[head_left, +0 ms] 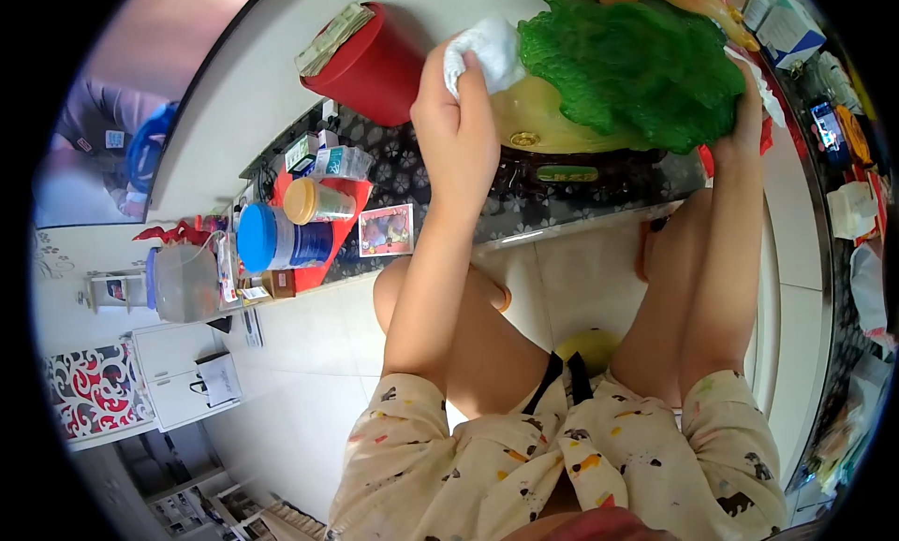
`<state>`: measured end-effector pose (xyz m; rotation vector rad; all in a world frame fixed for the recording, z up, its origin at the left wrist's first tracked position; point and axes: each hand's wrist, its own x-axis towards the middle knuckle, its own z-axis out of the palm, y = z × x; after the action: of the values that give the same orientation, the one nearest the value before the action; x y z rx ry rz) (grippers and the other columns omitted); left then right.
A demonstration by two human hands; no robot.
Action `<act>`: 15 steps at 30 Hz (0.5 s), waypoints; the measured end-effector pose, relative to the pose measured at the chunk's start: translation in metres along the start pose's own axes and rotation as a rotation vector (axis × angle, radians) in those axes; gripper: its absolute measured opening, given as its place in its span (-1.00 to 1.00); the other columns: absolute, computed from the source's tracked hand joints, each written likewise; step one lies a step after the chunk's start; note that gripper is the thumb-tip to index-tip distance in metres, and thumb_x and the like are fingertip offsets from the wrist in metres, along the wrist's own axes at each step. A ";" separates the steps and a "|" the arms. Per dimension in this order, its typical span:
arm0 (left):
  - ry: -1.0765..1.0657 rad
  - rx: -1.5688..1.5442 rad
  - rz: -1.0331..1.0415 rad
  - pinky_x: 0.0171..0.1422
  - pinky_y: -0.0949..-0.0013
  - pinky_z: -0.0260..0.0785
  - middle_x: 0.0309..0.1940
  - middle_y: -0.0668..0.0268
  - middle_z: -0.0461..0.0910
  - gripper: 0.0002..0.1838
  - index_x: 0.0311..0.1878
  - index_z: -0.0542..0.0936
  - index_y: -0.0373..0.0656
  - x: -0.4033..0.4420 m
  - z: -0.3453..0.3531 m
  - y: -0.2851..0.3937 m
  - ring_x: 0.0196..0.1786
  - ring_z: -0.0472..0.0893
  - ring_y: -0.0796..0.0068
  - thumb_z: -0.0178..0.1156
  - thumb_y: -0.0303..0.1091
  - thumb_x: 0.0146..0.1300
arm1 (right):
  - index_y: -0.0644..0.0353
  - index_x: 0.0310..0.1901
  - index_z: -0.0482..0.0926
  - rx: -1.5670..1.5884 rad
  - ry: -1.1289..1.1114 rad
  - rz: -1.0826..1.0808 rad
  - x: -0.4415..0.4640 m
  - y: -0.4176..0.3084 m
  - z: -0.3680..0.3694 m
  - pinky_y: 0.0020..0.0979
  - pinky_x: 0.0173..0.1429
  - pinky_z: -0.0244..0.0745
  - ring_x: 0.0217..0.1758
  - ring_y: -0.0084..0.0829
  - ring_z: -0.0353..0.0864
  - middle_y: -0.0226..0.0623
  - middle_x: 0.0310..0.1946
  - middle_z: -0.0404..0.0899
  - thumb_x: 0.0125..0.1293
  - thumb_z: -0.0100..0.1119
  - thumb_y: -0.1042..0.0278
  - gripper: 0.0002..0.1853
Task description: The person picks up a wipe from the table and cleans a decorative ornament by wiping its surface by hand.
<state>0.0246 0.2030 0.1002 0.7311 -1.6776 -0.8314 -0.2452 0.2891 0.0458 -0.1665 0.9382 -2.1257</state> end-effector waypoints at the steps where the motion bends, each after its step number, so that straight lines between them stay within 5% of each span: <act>1: 0.010 0.059 0.109 0.03 0.44 0.36 -0.17 0.18 0.62 -0.74 0.02 0.53 -0.32 0.003 0.001 0.001 -0.12 0.56 0.47 0.00 -0.41 0.35 | 0.20 -0.10 0.61 -0.003 0.009 -0.008 0.000 0.000 0.000 -0.35 -0.01 0.54 -0.14 -0.39 0.64 -0.34 -0.19 0.66 0.27 0.14 0.19 -0.71; 6: -0.157 0.370 0.572 0.25 0.09 0.25 0.00 0.03 0.59 -0.59 0.03 0.55 -0.20 0.016 0.011 -0.018 0.15 0.50 0.00 0.10 -0.52 0.04 | 0.19 -0.10 0.61 0.007 0.045 0.023 -0.003 0.000 0.003 -0.34 -0.01 0.54 -0.14 -0.39 0.64 -0.34 -0.19 0.66 0.26 0.14 0.18 -0.71; 15: -0.131 0.513 0.678 0.20 0.12 0.27 -0.10 0.09 0.62 -0.64 -0.06 0.58 -0.18 0.011 0.017 -0.012 0.08 0.55 0.10 0.18 -0.51 -0.02 | 0.19 -0.12 0.61 0.008 -0.026 0.021 0.003 0.001 -0.005 -0.36 -0.02 0.55 -0.17 -0.39 0.65 -0.33 -0.22 0.67 0.26 0.15 0.18 -0.72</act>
<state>0.0063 0.1899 0.0933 0.3867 -2.1024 0.0352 -0.2488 0.2894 0.0406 -0.1789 0.9124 -2.1033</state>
